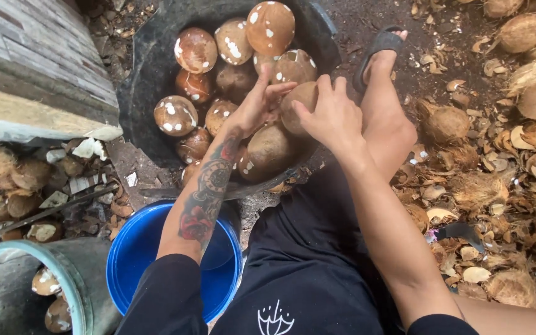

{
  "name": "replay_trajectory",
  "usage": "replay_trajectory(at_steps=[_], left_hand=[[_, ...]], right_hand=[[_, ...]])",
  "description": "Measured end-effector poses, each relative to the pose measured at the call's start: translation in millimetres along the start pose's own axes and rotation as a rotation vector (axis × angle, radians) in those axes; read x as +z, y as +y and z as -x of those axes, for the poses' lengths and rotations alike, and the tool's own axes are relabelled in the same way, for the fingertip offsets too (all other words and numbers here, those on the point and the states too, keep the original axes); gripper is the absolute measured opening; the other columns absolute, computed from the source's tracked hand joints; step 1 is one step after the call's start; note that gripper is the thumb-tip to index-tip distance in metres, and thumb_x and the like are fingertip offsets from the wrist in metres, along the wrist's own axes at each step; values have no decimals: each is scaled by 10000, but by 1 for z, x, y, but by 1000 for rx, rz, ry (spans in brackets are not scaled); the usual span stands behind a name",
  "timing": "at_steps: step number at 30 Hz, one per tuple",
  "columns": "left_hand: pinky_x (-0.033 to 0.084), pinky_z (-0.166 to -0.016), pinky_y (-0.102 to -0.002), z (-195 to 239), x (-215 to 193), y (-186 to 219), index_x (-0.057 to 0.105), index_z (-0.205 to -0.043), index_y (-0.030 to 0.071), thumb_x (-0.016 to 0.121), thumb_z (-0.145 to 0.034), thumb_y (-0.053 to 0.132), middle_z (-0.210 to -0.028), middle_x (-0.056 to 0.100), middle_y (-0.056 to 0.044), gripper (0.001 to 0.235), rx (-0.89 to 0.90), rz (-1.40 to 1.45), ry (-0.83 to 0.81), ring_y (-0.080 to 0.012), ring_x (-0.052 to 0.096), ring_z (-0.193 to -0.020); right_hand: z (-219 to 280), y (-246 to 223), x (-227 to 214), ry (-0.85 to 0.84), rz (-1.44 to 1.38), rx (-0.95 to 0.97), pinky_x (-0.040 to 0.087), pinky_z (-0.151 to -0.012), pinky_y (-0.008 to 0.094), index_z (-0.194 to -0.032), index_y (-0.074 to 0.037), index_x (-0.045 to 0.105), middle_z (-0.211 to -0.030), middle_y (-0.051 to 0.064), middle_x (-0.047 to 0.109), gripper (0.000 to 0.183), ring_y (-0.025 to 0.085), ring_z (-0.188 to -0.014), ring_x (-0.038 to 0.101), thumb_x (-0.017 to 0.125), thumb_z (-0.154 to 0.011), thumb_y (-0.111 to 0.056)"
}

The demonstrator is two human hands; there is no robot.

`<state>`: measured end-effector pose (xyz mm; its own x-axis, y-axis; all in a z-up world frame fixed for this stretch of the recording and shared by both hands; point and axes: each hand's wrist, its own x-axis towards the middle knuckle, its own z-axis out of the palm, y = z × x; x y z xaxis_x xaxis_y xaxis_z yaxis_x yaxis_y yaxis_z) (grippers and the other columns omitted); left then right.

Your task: The person sits on the ground and uses a machete to peel the husk off coconuts. They rotate the coconut to remove the fibrous outer layer, occasionally pouring the coconut water into a blue bucket before placing the peeled coconut into a container.

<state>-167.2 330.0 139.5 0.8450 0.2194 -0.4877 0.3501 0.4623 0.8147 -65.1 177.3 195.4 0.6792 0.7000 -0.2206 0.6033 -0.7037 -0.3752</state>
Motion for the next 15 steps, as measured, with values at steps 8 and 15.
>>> replay_trajectory(at_steps=[8, 15], left_hand=[[384, -1163, -655, -7, 5, 25, 657, -1443, 97, 145, -969, 839, -1522, 569, -253, 1019, 228, -314, 94, -516, 389, -1504], [549, -984, -531, -58, 116, 91, 731, -1282, 151, 302, -1050, 719, -1267, 714, -128, 748, 559, -541, -40, -344, 672, -1236]], right_hand=[[-2, 90, -31, 241, -275, -47, 586, -807, 526, -1111, -72, 760, -848, 132, 733, 391, 400, -937, 757, 728, -1018, -451], [72, 261, -100, 486, -304, 173, 548, -824, 504, -1188, -73, 783, -981, 178, 765, 322, 399, -988, 745, 771, -1134, -390]])
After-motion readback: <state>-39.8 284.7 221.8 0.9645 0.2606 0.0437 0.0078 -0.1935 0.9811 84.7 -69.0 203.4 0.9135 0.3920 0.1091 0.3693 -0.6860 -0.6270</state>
